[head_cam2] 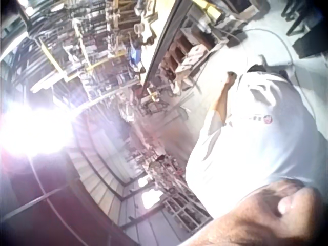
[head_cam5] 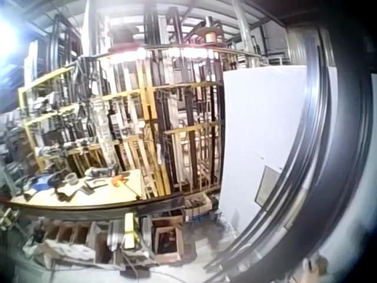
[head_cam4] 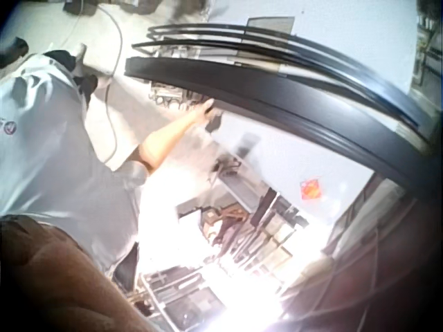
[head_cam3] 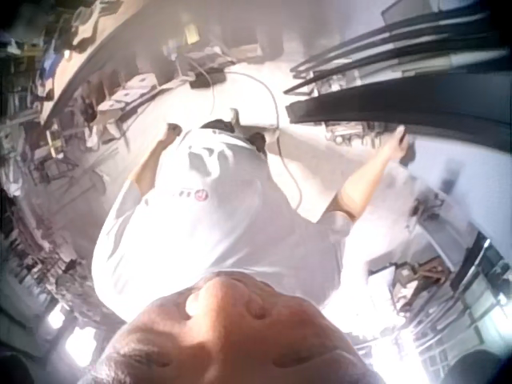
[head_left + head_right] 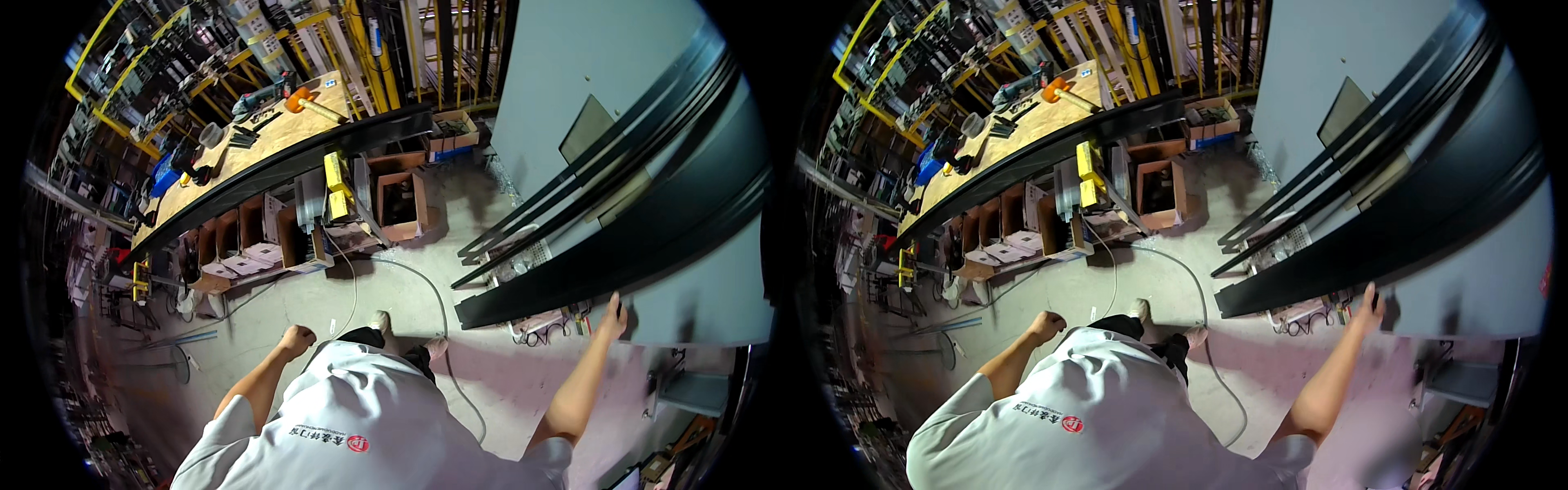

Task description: The person assembles long metal frames by drilling screws through brackets into the frame sections using a power drill. They move the metal pieces across a workbench, align brackets, and pick up screws from a bin to secure the parts.

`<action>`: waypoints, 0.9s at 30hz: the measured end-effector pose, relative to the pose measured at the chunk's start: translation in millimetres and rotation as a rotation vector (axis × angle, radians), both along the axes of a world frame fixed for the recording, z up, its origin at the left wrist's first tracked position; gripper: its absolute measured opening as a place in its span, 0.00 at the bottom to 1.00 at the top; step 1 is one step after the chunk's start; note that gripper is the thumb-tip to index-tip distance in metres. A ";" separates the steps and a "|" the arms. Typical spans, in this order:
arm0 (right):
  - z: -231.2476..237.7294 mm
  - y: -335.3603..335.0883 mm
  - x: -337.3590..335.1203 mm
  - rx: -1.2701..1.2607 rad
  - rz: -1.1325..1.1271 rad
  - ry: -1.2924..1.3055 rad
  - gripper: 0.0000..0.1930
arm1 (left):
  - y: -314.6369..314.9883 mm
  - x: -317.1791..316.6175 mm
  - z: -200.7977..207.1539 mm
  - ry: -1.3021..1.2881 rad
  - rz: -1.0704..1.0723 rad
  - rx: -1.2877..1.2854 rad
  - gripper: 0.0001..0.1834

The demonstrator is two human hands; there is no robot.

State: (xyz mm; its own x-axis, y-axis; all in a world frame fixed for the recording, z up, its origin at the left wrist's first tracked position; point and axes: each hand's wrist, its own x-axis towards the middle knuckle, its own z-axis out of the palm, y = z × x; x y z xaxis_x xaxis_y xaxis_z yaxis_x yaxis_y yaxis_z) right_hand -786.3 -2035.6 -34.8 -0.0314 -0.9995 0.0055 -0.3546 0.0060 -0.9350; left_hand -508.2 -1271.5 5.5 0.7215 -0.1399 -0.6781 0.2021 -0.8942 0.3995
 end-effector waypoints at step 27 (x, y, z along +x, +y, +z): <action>-53.4 646.8 235.7 0.604 0.629 0.638 0.23 | 335.4 498.6 -119.5 -0.092 1.452 -1.308 0.28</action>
State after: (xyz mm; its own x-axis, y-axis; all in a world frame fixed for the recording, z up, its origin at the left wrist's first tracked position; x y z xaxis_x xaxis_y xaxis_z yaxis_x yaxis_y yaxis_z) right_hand -550.6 -1388.8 -88.1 0.3227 -0.6786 -0.6598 -0.8757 0.0505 -0.4802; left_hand -9.6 -936.1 -114.0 0.7552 0.1922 -0.6267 0.3344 0.7094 0.6205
